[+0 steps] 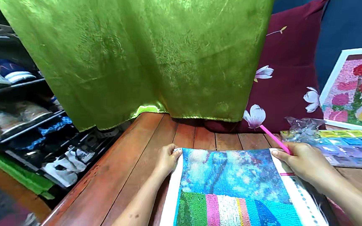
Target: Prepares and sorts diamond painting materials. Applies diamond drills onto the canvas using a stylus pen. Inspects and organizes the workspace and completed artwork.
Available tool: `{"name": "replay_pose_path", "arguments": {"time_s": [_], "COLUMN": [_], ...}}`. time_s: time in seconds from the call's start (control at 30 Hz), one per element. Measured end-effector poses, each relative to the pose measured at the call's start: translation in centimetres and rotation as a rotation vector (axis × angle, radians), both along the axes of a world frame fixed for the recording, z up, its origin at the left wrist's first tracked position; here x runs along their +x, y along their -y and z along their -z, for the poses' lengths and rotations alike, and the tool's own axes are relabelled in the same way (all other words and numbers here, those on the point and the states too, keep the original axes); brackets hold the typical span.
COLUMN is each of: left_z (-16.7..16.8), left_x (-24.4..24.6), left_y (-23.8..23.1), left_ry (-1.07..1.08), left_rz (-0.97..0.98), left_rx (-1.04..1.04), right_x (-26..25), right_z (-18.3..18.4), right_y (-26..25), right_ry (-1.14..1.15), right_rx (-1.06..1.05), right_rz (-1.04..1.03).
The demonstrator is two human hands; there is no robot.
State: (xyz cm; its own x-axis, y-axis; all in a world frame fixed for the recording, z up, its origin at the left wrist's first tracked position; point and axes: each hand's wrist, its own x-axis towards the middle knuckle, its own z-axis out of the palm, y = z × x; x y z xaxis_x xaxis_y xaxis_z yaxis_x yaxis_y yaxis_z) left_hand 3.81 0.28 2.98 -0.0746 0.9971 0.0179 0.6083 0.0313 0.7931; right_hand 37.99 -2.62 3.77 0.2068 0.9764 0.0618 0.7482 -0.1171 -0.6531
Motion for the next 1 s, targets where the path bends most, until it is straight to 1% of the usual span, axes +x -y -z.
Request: {"name": "replay_pose_path", "arguments": {"time_s": [0.1, 0.17, 0.27, 0.33, 0.4, 0.43, 0.5, 0.53, 0.63, 0.7, 0.8, 0.87, 0.93, 1.0], "left_z": [0.6, 1.2, 1.4, 1.5, 1.6, 1.8, 2.9, 3.2, 3.2, 3.0, 3.1, 2.9, 2.4, 2.2], "left_x": [0.4, 0.7, 1.0, 1.2, 1.4, 1.4, 1.3, 1.2, 1.2, 1.2, 1.1, 1.0, 1.1, 1.3], "left_y": [0.2, 0.4, 0.4, 0.4, 0.7, 0.8, 0.6, 0.5, 0.6, 0.6, 0.7, 0.6, 0.6, 0.8], "left_ry": [-0.230, -0.356, -0.454, -0.500, -0.562, -0.605, -0.656, -0.666, -0.677, -0.670, -0.661, -0.653, -0.642, -0.620], "left_rz": [0.013, 0.068, 0.097, 0.091, 0.111, 0.139, 0.212, 0.248, 0.287, 0.285, 0.279, 0.276, 0.272, 0.262], "left_rx": [0.096, 0.157, 0.152, 0.147, 0.193, 0.266, 0.482, 0.533, 0.480, 0.439, 0.447, 0.411, 0.357, 0.390], "right_x": [-0.5, -0.5, -0.9, -0.9, -0.8, -1.0, -1.5, -1.9, -3.5, -5.1, -7.3, -8.2, -8.6, -8.7], "right_z": [0.8, 1.4, 1.8, 2.6, 3.3, 3.3, 3.3, 3.3, 3.7, 3.9, 4.0, 3.5, 2.9, 2.9], "right_y": [-0.2, -0.2, -0.1, -0.2, -0.1, 0.2, 1.0, 1.2, 1.5, 1.6, 1.8, 1.8, 1.9, 1.9], "right_ry": [0.132, 0.183, 0.240, 0.283, 0.320, 0.348, 0.448, 0.493, 0.544, 0.502, 0.498, 0.528, 0.558, 0.590], "right_rx": [0.005, 0.000, -0.081, -0.056, 0.017, 0.060, 0.179, 0.256, 0.504, 0.574, 0.539, 0.467, 0.346, 0.304], "right_rz": [-0.024, -0.038, -0.044, -0.050, -0.040, -0.026, -0.011, -0.019, -0.144, -0.286, -0.427, -0.462, -0.488, -0.501]}}
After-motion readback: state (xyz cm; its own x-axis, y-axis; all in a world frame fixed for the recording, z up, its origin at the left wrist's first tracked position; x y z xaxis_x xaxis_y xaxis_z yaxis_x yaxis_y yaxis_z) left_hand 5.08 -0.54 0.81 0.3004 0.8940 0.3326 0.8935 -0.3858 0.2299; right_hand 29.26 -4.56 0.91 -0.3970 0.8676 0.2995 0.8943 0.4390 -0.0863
